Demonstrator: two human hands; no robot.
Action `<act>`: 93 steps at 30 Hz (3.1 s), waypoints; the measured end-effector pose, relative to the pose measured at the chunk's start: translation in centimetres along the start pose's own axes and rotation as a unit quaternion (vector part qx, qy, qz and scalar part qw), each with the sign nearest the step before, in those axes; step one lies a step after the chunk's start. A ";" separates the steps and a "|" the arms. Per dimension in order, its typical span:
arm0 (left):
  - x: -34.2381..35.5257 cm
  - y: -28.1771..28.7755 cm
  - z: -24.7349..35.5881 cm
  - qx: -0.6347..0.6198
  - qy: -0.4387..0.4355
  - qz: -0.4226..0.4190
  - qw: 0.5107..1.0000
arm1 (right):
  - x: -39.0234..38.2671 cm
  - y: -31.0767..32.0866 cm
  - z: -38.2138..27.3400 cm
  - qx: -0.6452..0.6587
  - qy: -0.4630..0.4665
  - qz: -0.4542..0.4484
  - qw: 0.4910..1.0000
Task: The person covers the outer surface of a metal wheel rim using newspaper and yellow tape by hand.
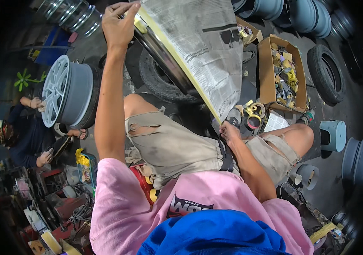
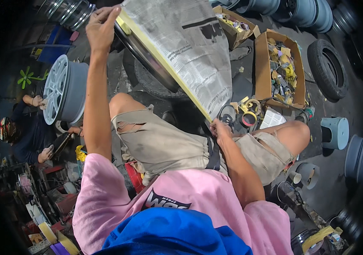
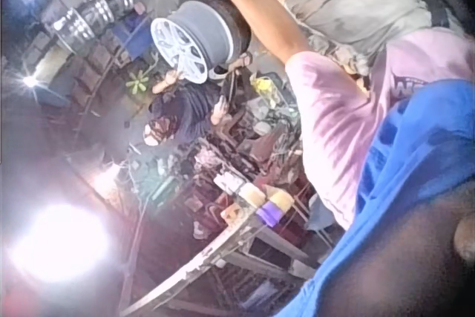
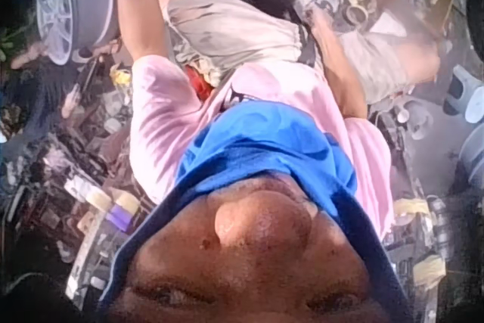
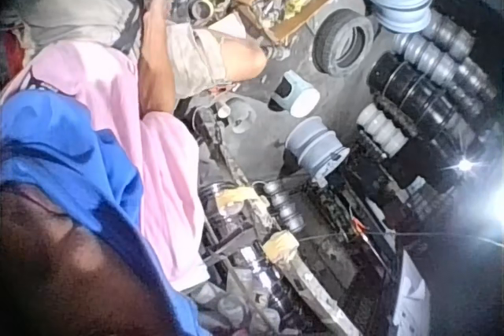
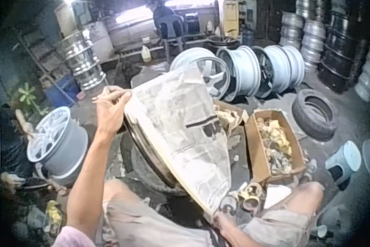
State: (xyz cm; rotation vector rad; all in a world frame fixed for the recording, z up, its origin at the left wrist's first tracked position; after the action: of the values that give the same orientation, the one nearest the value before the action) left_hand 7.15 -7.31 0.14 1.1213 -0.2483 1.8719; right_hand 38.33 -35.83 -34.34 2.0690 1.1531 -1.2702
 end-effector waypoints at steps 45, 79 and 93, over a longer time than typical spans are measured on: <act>-2.9 0.3 -2.7 0.219 0.000 -0.002 0.976 | -2.5 3.8 1.1 -0.137 0.110 0.052 0.983; -4.5 -1.2 -4.6 -0.039 0.355 -0.059 0.932 | -1.5 4.5 -4.3 -0.511 0.419 0.062 0.748; -3.5 -2.5 -7.4 -0.170 0.445 -0.118 0.872 | -6.9 -12.1 -32.5 -0.243 0.715 -0.054 0.654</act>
State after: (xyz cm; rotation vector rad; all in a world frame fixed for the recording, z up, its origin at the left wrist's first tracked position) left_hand 5.25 -3.75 -7.43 -0.0155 0.0911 1.8318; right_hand 42.99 -8.58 -12.28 2.3221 1.8369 1.0152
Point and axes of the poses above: each hand's wrist, its own x-axis towards the middle knuckle, its own y-axis out of the back of the hand, z = x × y, the point moved 1 cm from there along x, towards the middle knuckle, and after that the axes turned 7 degrees about z, right-handed, at the moved point
